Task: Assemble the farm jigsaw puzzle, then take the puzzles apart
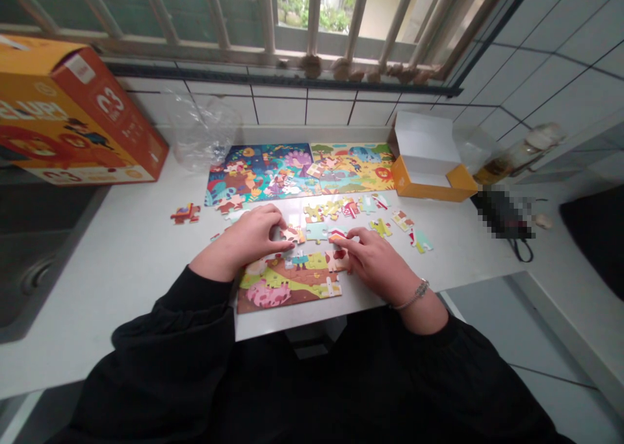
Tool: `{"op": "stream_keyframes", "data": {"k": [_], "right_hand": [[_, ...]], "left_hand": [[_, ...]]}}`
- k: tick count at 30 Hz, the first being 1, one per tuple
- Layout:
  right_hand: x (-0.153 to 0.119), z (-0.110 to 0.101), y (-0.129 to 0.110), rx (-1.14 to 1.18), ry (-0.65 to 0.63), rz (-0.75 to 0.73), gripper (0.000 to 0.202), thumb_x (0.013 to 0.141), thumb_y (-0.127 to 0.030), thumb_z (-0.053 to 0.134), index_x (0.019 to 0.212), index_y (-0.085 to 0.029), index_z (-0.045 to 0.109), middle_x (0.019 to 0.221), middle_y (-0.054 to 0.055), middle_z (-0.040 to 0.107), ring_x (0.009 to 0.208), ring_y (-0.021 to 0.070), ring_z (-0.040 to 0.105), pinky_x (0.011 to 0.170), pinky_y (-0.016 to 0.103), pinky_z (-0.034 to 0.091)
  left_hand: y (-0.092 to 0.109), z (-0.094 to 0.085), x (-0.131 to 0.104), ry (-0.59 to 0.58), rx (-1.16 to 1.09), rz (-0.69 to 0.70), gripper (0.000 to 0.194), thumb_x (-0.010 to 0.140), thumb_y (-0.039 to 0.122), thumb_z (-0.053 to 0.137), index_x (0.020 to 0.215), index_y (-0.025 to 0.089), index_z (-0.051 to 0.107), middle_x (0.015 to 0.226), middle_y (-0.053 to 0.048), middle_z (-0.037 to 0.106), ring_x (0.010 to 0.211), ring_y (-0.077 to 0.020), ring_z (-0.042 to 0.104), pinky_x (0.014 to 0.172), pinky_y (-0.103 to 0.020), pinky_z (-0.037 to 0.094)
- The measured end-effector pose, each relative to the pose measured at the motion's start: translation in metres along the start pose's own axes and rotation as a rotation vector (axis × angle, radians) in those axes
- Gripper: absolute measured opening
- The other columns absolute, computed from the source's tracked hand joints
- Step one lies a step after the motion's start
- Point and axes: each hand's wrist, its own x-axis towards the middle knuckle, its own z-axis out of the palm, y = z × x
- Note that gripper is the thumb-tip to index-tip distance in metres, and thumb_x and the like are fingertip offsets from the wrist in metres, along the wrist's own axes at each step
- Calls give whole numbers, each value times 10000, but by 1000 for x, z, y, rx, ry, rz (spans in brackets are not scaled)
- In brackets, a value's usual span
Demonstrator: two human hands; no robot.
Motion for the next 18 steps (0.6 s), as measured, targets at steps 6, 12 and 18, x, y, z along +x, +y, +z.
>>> {"op": "stream_keyframes", "data": {"k": [6,12,18], "right_hand": [[1,-1,8,-42,83,10,433,1082,-140,579,1473,-243,732,1367,175,686,1171,329,682,1037,536,600],[-14,-4,4,92,83,-112,222,1097,-256,671,1293,-273,774,1340,135,717,1223,318,700,1047,520,600],[-23,0,0,98,108,-78,242,1099,-255,668,1315,-272,776,1287,134,733,1167,307,717,1018,510,612]], "left_hand": [[3,-2,0,3,-13,-15,317,883,483,891,961,225,726,1089,-92,702,1044,-300,669,947,-431,543],[1,-1,0,4,-1,-13,319,880,479,898,964,229,720,1080,-87,702,1040,-295,669,950,-421,542],[-1,1,0,6,3,-6,325,872,468,915,946,224,712,1087,-89,702,1044,-294,666,952,-415,534]]}}
